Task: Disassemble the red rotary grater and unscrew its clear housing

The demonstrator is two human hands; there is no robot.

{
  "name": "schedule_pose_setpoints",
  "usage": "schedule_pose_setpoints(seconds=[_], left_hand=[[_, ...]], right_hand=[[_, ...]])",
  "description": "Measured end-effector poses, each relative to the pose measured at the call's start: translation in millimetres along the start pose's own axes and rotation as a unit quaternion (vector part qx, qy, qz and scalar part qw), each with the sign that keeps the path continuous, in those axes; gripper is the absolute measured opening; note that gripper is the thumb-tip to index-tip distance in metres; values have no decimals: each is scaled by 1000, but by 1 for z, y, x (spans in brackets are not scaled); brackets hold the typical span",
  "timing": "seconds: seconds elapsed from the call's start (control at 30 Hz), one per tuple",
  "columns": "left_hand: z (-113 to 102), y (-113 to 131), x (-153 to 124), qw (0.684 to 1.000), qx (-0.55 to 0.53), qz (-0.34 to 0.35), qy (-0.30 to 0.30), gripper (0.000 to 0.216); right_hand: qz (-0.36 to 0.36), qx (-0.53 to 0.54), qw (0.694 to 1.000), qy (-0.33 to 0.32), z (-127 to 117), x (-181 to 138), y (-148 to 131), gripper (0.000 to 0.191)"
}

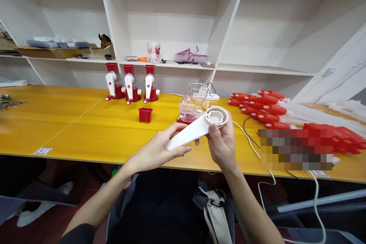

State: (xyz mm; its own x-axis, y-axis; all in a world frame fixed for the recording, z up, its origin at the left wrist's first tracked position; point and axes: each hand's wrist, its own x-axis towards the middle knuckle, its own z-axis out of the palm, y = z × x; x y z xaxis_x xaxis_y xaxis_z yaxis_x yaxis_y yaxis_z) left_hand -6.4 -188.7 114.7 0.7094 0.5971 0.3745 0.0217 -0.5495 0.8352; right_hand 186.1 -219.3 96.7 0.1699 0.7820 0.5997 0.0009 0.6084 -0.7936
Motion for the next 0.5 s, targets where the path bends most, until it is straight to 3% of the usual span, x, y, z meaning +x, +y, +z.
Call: schedule_pose_setpoints(seconds=[0.17, 0.3, 0.5], left_hand=[[-3, -7, 2, 995, 54, 48, 67, 36], [1, -6, 0, 998, 43, 32, 30, 34], [-2, -1, -2, 989, 142, 25, 11, 27]], right_hand=[[-12, 20, 999, 28, -8, 5, 2, 41], [-20, 26, 998, 47, -6, 7, 5, 42], [-19, 2, 998, 51, -8, 7, 12, 41]])
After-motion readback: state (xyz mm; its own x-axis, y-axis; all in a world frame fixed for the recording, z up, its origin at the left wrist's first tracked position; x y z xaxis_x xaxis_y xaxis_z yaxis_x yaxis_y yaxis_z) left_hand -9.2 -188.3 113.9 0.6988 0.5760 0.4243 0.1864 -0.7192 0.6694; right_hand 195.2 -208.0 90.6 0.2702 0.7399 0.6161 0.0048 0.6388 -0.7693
